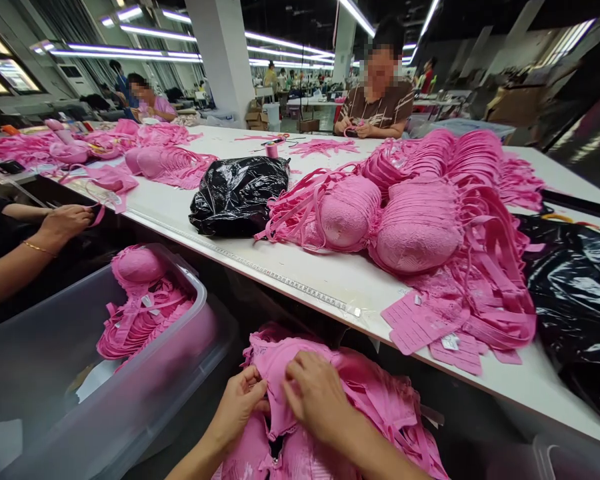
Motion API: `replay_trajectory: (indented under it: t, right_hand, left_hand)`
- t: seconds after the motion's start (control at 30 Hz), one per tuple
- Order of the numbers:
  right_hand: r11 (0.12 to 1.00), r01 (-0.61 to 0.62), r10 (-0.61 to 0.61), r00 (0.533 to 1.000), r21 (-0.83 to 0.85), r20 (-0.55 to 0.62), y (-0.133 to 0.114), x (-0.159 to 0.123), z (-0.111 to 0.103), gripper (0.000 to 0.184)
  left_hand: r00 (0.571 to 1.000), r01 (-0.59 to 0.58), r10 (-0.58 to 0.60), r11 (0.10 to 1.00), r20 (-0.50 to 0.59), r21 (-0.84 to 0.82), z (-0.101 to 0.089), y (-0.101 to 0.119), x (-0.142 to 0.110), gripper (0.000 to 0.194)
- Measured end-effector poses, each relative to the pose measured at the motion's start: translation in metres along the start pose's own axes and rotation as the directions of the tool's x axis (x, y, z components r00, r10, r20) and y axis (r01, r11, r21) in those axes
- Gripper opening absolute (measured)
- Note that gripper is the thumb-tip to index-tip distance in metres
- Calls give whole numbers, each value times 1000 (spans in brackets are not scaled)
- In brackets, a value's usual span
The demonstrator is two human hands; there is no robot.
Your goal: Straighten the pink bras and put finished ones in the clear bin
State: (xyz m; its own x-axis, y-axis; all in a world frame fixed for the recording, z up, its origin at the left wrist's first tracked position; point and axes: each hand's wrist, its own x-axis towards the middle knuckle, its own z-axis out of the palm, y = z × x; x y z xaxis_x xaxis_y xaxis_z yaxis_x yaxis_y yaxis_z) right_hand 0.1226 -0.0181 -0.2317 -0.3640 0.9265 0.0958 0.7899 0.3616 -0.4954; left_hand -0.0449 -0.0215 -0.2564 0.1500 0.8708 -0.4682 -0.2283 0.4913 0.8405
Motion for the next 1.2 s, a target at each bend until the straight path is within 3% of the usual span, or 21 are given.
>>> replay_trajectory:
  t: [0.13,0.23,0.4,0.53,0.77,1.07,1.2]
  right_hand:
    - [1000,-15,15,1000,-9,-17,-14,-9,29,7]
    - [999,-27,27,1000,26,-3,-12,-10,39,12]
    - [980,-96,91,995,173,38,-8,-11,37,13]
    - [978,-128,122,991,163,50,-9,-14,40,13]
    - [991,-110,113,993,78,-33,-12,-19,52,10]
    - [949,-19,57,992,314,-113,-17,-22,44,15]
    - [937,6,35,993,349,-111,-21,-24,43,15]
  left_hand:
    - [1000,20,-20,999,-4,-32,0,-2,-3,33]
    - [998,57,-55,998,39,-36,-4,-3,-5,32]
    - [990,90,-80,993,113,-81,-10,-8,-4,29]
    - [991,97,-87,992,106,-87,-11,-12,-2,28]
    - [988,120,-111,990,108,-76,-9,-13,0,28]
    - [978,133,-108,982,180,-133,-4,-5,-5,26]
    - [988,114,-94,980,123,-162,-1,-7,-8,24]
